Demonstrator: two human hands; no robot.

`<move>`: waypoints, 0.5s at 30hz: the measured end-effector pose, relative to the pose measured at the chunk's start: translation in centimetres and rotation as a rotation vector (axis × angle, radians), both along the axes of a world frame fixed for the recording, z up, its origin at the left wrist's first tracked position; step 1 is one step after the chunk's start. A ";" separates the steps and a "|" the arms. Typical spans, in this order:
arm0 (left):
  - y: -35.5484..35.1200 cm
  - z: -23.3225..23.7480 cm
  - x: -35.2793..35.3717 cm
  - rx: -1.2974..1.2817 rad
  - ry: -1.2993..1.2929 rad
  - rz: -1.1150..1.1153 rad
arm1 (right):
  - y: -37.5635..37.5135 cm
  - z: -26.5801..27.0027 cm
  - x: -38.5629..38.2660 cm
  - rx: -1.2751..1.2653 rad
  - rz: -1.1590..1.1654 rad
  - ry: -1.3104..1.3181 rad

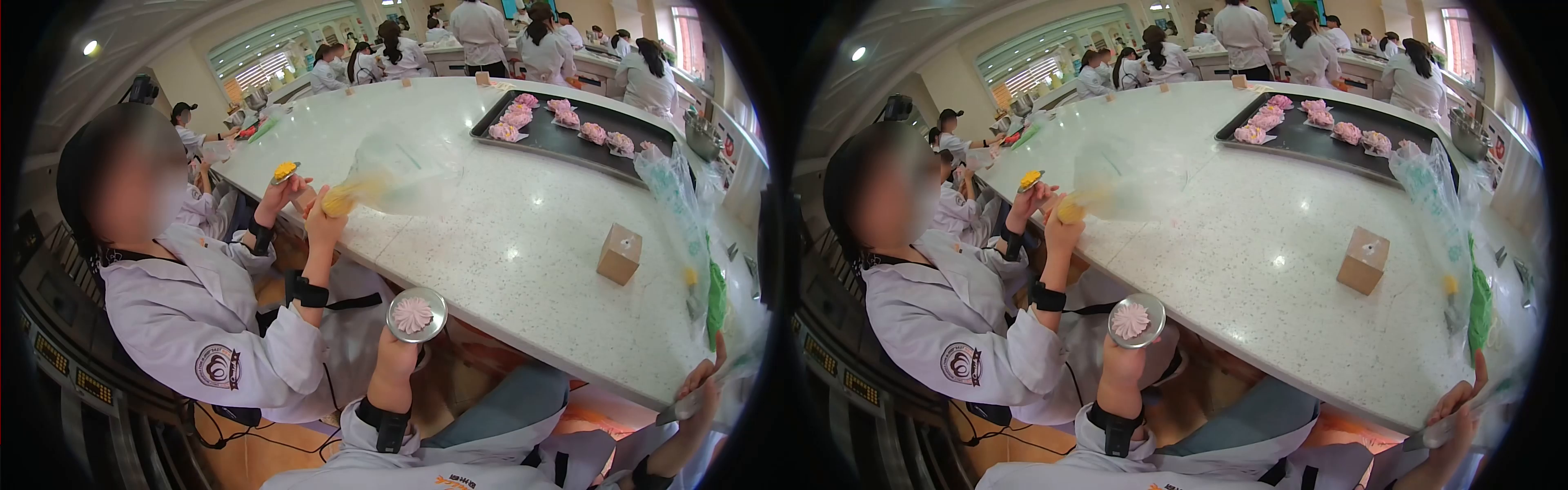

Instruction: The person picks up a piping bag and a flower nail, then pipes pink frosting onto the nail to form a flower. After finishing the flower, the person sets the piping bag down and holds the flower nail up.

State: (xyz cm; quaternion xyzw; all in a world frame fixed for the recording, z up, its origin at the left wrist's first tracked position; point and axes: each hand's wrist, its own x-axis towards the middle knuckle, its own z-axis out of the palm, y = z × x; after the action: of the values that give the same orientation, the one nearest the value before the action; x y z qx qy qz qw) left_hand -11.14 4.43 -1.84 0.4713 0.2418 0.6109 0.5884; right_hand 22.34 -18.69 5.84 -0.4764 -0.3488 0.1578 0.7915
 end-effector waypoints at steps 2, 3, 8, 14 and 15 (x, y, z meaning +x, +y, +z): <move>0.1 0.1 0.0 0.001 0.006 -0.012 | 0.2 0.2 -0.2 0.001 -0.032 0.033; 0.1 0.2 0.1 0.008 -0.023 -0.048 | 0.2 0.2 -0.2 0.003 -0.039 0.032; -0.2 0.8 0.6 0.033 -0.055 -0.068 | 0.2 -0.2 0.0 -0.004 -0.048 0.025; -0.3 1.1 0.7 0.092 0.165 -0.030 | -0.3 -0.8 1.1 -0.032 0.066 -0.042; -0.2 1.3 0.7 0.059 0.162 -0.058 | -0.2 -0.9 1.1 -0.021 0.063 -0.038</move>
State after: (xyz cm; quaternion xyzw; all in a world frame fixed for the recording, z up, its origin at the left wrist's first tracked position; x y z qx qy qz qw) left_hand -10.40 4.18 -0.54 0.5431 0.2568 0.5602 0.5703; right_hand 23.44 -18.94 4.95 -0.4765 -0.3770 0.1773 0.7742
